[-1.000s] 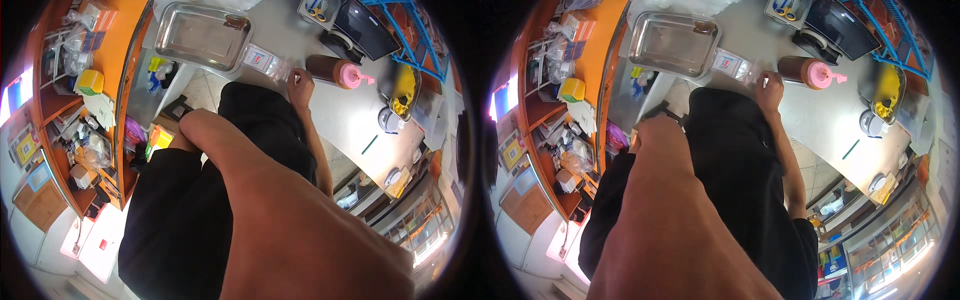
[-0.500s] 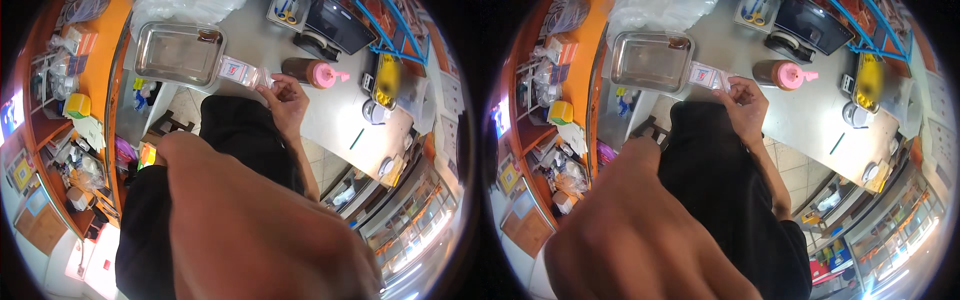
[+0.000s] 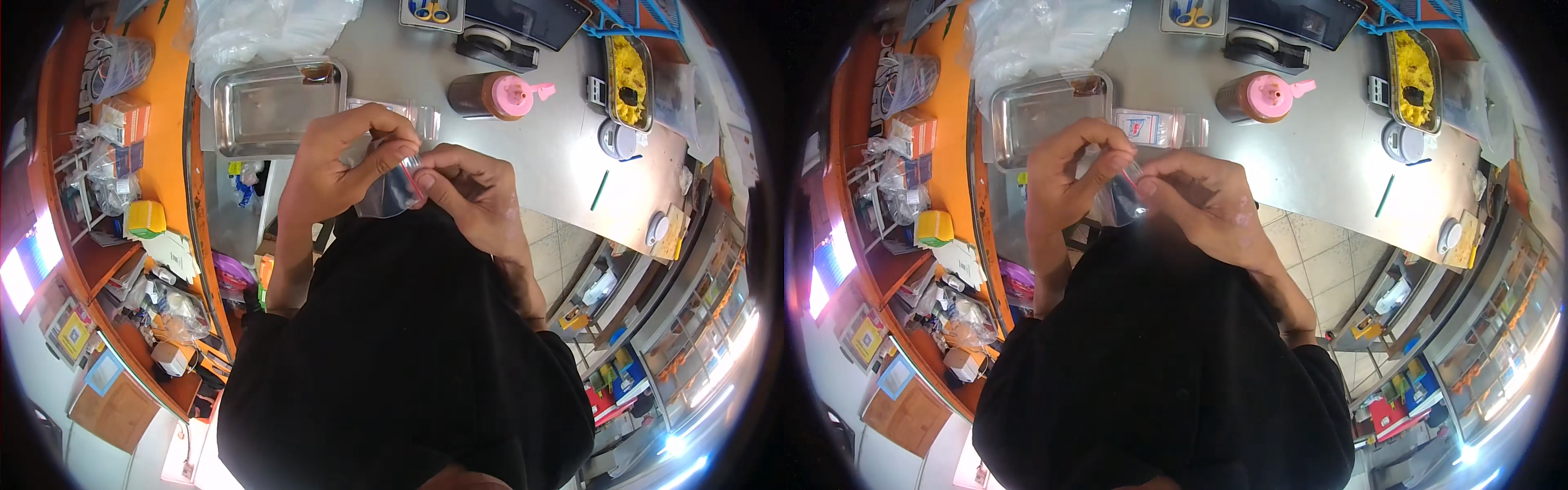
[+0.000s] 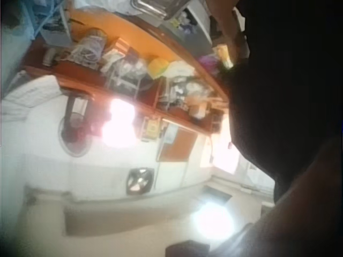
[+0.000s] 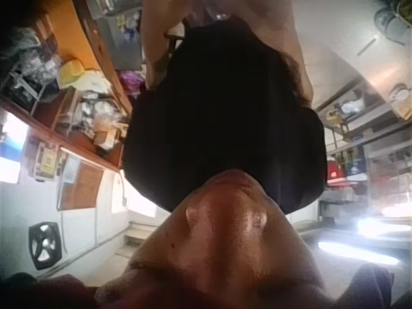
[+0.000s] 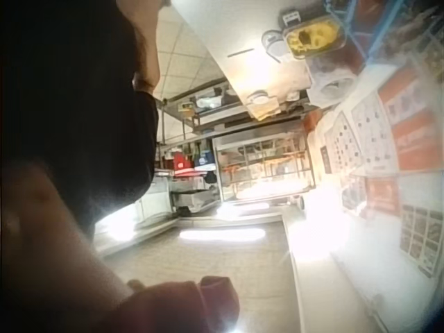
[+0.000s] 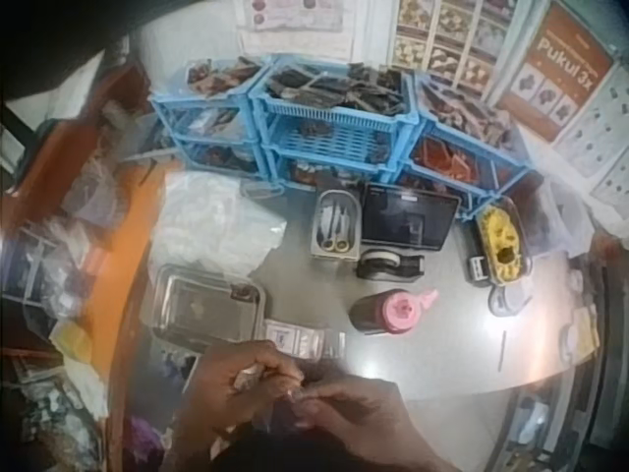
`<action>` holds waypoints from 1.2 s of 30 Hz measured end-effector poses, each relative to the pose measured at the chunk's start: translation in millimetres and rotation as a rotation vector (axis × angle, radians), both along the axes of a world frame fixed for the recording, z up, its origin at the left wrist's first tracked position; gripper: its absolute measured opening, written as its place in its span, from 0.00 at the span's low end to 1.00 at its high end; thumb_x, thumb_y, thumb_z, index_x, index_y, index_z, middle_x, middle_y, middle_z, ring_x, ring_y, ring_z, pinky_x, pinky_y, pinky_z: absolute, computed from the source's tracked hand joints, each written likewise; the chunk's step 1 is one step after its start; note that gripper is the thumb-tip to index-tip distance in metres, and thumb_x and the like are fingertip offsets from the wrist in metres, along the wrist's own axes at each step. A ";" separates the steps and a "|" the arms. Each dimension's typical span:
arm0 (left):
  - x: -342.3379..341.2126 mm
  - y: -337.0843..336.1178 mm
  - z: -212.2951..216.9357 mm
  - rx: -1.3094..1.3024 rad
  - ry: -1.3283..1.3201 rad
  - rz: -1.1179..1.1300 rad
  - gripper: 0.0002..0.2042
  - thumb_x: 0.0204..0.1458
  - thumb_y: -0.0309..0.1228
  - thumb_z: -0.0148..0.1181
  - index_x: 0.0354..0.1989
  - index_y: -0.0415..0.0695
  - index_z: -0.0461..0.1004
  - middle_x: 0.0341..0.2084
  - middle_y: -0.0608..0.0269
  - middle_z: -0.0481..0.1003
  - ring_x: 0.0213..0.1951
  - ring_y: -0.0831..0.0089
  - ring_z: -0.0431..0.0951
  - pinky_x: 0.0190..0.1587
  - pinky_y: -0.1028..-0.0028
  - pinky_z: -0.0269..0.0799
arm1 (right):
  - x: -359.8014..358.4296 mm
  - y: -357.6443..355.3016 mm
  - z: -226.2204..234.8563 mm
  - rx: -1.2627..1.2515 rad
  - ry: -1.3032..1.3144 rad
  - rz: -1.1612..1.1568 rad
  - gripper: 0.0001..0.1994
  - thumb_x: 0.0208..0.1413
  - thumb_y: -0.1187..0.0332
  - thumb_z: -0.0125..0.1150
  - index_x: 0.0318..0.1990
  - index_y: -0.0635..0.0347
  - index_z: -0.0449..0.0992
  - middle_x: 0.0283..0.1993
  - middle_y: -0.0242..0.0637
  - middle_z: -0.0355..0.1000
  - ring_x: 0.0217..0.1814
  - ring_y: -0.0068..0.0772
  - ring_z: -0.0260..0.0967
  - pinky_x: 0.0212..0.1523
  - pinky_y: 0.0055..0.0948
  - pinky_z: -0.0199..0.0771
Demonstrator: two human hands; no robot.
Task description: The person opens small plastic zip bags, dispenses sauce into them from a squeeze bottle, seals each bag shut, and places the filled bags into a metal tray.
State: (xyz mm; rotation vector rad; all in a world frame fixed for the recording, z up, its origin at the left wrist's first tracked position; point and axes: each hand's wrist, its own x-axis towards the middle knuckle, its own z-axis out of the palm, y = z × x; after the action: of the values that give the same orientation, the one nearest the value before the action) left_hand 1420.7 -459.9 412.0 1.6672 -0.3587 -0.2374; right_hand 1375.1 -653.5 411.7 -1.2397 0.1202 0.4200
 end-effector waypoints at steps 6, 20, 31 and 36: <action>6.8 -5.8 -2.1 0.382 -0.485 0.220 0.11 0.42 0.30 0.75 0.28 0.41 0.78 0.20 0.63 0.72 0.24 0.68 0.69 0.32 0.70 0.67 | 1.6 -7.4 -8.1 -0.174 -0.189 -0.061 0.04 0.53 0.81 0.67 0.36 0.67 0.80 0.35 0.33 0.75 0.36 0.18 0.71 0.38 0.19 0.70; -10.4 -13.0 -13.9 0.129 -0.063 -0.086 0.06 0.55 0.27 0.62 0.33 0.35 0.77 0.25 0.53 0.74 0.29 0.61 0.72 0.32 0.67 0.67 | 4.1 -15.7 -15.6 -0.074 0.006 -0.069 0.02 0.53 0.80 0.68 0.34 0.68 0.82 0.31 0.37 0.76 0.27 0.21 0.72 0.27 0.19 0.72; -19.7 -17.4 -21.0 0.116 0.047 -0.075 0.09 0.55 0.28 0.58 0.27 0.35 0.71 0.18 0.52 0.67 0.19 0.62 0.65 0.26 0.65 0.60 | -4.5 1.9 -20.6 -0.395 -0.155 0.123 0.15 0.65 0.72 0.51 0.24 0.67 0.66 0.18 0.25 0.58 0.22 0.13 0.49 0.21 0.23 0.47; -22.1 -19.4 -29.4 0.141 0.052 -0.083 0.11 0.56 0.29 0.59 0.24 0.35 0.71 0.16 0.51 0.67 0.18 0.60 0.62 0.24 0.63 0.60 | -7.2 5.9 -15.7 -0.488 -0.246 0.006 0.15 0.64 0.74 0.52 0.22 0.66 0.65 0.18 0.25 0.57 0.22 0.14 0.49 0.21 0.25 0.49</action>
State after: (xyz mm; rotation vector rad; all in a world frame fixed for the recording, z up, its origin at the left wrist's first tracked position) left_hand 1398.6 -479.3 382.6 1.7830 -0.3793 -0.3747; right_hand 1367.9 -647.6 396.1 -1.7626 0.0066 0.2441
